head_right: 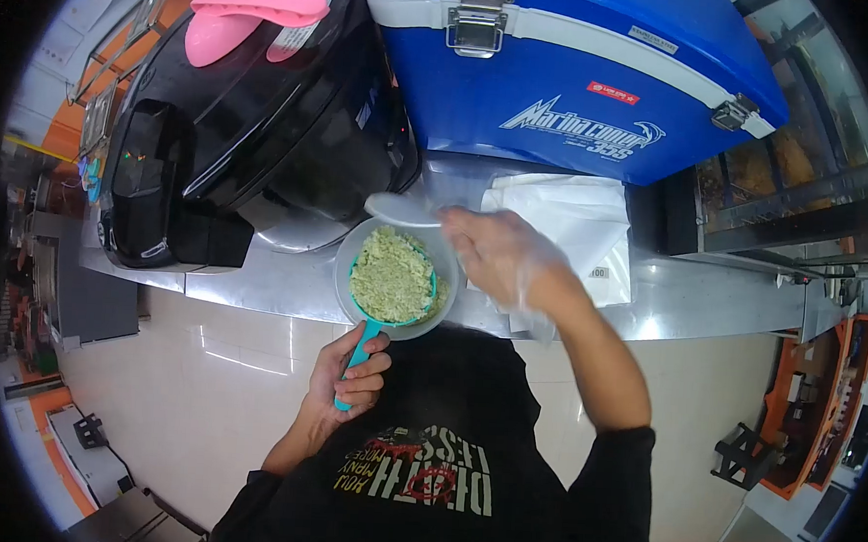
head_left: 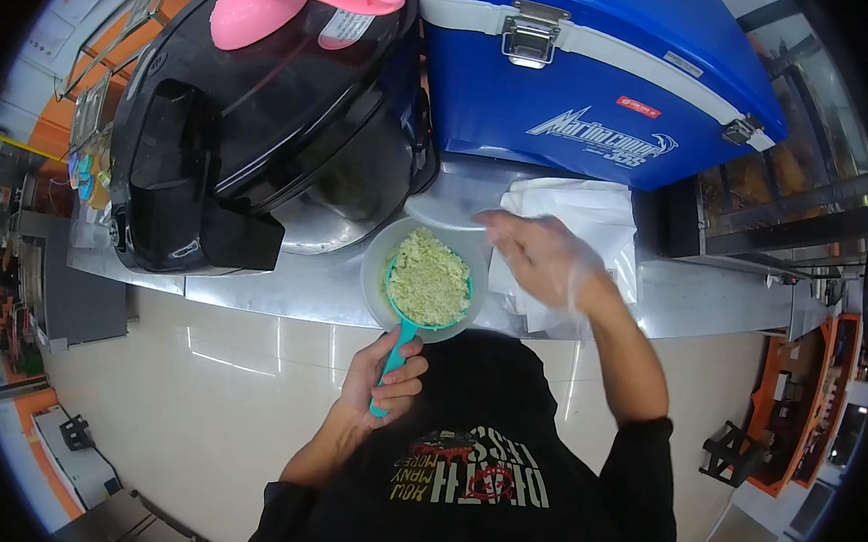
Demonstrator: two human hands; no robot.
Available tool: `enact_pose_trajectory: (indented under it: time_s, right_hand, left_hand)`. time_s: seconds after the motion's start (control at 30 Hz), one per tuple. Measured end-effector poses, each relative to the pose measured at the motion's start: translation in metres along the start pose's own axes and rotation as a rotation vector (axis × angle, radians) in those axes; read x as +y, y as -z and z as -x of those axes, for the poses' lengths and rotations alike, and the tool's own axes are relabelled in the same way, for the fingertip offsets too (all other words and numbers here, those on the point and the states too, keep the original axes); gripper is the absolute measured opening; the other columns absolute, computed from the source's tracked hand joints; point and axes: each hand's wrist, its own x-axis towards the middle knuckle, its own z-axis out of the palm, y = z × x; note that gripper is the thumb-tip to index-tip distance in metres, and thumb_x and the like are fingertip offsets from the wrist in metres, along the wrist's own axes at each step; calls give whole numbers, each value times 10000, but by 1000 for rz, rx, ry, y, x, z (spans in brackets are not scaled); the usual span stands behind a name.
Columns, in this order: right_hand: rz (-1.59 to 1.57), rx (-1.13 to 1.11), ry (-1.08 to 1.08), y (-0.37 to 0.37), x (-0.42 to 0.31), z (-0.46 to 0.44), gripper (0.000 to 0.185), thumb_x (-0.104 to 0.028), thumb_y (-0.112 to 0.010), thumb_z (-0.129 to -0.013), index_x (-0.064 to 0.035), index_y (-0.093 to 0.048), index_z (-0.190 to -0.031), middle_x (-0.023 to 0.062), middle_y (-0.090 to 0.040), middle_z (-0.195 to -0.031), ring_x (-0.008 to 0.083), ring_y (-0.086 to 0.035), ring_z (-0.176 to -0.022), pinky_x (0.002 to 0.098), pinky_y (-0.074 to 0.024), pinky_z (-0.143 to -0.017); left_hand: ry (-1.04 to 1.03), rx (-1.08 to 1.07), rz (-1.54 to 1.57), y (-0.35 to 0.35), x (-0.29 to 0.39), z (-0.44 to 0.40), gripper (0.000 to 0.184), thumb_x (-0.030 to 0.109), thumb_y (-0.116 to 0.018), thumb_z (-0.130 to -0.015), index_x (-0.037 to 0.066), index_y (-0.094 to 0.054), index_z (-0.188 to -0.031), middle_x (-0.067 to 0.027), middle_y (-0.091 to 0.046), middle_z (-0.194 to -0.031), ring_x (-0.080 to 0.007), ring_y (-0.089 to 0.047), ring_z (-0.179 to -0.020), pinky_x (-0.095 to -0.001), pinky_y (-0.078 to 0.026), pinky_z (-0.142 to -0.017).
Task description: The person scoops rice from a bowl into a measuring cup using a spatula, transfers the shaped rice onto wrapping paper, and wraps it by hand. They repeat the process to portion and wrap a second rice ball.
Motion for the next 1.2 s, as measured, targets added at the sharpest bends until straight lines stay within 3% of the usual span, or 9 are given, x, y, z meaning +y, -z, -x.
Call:
enact_pose_trajectory:
  time_s: [0.1, 0.2, 0.3, 0.4, 0.63, 0.73, 0.87, 1.13, 1.2]
  right_hand:
    - [-20, -238, 192, 5, 3, -23, 320, -241, -465, -1045, -151, -620, -1311, 196, -673, -846, 408, -645, -649, 477, -532, -668]
    - [121, -477, -87, 35, -42, -9, 345, -241, -493, -1030, -101, -612, -1322, 209, -684, -932, 378, -661, -666, 480, -539, -638]
    - [250, -401, -68, 10, -65, 36, 407, -241, -563, -972, -63, -593, -1338, 233, -676, -938, 401, -680, -735, 486, -553, -679]
    - [496, 43, 166, -70, -38, 84, 749, -186, -585, -936, -70, -223, -1581, 238, -652, -1011, 346, -682, -674, 476, -553, -592]
    - [278, 6, 28, -48, -50, 48, 501, -181, -610, -938, -125, -546, -1431, 117, -637, -806, 247, -582, -497, 376, -493, -485]
    - [-256, 60, -164, -33, -36, 45, 507, -224, -517, -1003, -169, -438, -1501, 223, -656, -777, 432, -667, -637, 504, -540, -609]
    - [-216, -41, -353, -53, -44, 53, 469, -259, -483, -1033, -205, -438, -1497, 283, -648, -752, 497, -649, -685, 562, -513, -642]
    - [-123, -246, -306, -27, -64, 56, 479, -145, -507, -1021, -173, -447, -1495, 239, -658, -838, 391, -691, -706, 478, -557, -620]
    - [19, -12, 0, -31, -47, 47, 516, -147, -559, -978, -192, -469, -1485, 150, -636, -804, 304, -642, -562, 436, -520, -497]
  left_hand:
    - [2, 21, -9, -3, 1, 3, 379, 393, -369, -1096, 73, -456, -913, -29, -397, -616, -86, -341, -400, -215, -263, -309]
    - [0, -13, 80, -6, 2, 5, 379, 397, -369, -1096, 73, -451, -916, -29, -398, -615, -89, -340, -392, -217, -265, -307]
    - [-12, -75, 167, -10, -1, 3, 381, 400, -360, -1097, 75, -446, -917, -29, -404, -615, -87, -356, -394, -215, -267, -308]
    - [-20, -106, 103, -15, -7, 0, 380, 398, -350, -1099, 75, -442, -921, -29, -411, -617, -84, -379, -401, -211, -271, -311]
    - [-54, -119, 104, -5, -2, -3, 379, 409, -354, -1097, 93, -464, -921, -19, -395, -616, -77, -334, -397, -219, -266, -311]
    - [-56, -115, 100, 1, -2, -8, 382, 410, -350, -1097, 92, -466, -922, -18, -392, -616, -77, -340, -402, -218, -280, -318]
    - [-87, -93, 45, 3, -5, -10, 387, 423, -368, -1092, 99, -477, -909, -10, -385, -618, -77, -332, -410, -210, -279, -329]
    - [-217, 20, -27, 5, -7, -7, 382, 430, -410, -1080, 109, -493, -891, 5, -379, -619, -73, -315, -412, -200, -261, -328]
    - [-205, 46, -86, 1, -7, -4, 381, 428, -414, -1080, 107, -495, -890, 6, -379, -618, -73, -313, -411, -200, -259, -327]
